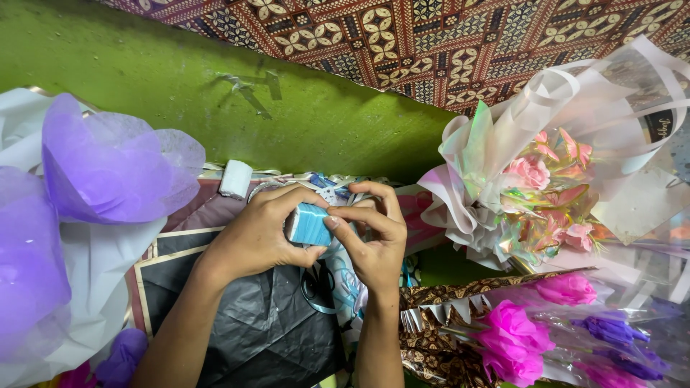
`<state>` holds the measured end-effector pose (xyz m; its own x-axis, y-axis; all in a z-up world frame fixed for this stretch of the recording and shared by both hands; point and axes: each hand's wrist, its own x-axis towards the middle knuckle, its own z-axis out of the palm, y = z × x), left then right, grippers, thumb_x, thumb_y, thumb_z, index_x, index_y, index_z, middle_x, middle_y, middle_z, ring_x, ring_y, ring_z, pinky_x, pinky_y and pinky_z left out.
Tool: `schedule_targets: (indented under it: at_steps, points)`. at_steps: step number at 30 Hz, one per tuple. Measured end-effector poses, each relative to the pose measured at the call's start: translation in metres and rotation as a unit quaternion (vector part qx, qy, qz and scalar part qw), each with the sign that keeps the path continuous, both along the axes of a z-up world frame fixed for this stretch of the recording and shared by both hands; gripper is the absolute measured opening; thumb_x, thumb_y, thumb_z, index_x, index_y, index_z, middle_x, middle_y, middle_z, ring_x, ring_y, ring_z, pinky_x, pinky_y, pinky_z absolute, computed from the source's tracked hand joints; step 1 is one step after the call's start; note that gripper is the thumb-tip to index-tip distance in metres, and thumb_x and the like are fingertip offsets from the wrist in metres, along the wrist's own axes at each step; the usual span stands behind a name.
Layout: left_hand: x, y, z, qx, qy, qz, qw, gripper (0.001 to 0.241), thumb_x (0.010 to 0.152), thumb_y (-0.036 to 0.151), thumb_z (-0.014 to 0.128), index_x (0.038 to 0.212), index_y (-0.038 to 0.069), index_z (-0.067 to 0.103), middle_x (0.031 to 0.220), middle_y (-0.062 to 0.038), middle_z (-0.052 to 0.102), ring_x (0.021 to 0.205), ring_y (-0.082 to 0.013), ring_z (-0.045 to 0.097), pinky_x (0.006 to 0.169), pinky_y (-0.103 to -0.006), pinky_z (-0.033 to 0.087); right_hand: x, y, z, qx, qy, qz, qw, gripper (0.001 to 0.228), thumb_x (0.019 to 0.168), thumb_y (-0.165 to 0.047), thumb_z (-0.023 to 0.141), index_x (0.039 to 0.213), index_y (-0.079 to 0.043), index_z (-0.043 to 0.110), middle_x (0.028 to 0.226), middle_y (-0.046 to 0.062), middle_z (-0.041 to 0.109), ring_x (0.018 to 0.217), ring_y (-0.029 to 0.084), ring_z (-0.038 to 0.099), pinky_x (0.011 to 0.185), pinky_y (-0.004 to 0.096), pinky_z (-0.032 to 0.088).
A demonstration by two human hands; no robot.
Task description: Preparing materials and unfolding wrapping paper for a flower bouquet
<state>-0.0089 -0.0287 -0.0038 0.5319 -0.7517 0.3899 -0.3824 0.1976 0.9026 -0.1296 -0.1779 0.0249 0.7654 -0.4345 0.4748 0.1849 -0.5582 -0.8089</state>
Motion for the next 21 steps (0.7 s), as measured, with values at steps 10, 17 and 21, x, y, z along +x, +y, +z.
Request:
schedule_targets:
  at_steps: [10,17,21]
  points:
    - [-0.007,-0.001,0.005,-0.015,-0.016,-0.019,1.0,0.056,0.062,0.012,0.087,0.115,0.008,0.069,0.109,-0.012,0.075,0.101,-0.0359,0.073,0.084,-0.0445,0.058,0.003,-0.002,-0.023,0.199,0.071,0.014,0.977,0.036,0.08,-0.019,0.081,0.107,0.004,0.077,0.106,0.017,0.069,0.081,0.016,0.062,0.067,0.025,0.052]
    - [-0.006,-0.002,0.012,-0.038,-0.079,-0.005,0.996,0.06,0.065,0.0,0.083,0.122,0.006,0.065,0.114,-0.012,0.072,0.109,-0.0351,0.069,0.092,-0.0456,0.055,0.006,0.003,-0.061,0.406,0.06,0.056,0.91,0.039,0.089,-0.031,0.063,0.11,0.002,0.065,0.081,0.012,0.062,0.064,0.014,0.06,0.049,0.023,0.048]
    - [-0.006,-0.001,0.02,-0.035,-0.098,-0.004,0.995,0.062,0.066,-0.008,0.08,0.124,0.005,0.064,0.11,-0.013,0.073,0.105,-0.037,0.068,0.092,-0.047,0.053,0.004,-0.007,-0.083,0.444,0.057,0.081,0.891,0.039,0.095,-0.035,0.058,0.112,0.0,0.061,0.073,0.017,0.064,0.055,0.025,0.069,0.042,0.025,0.05]
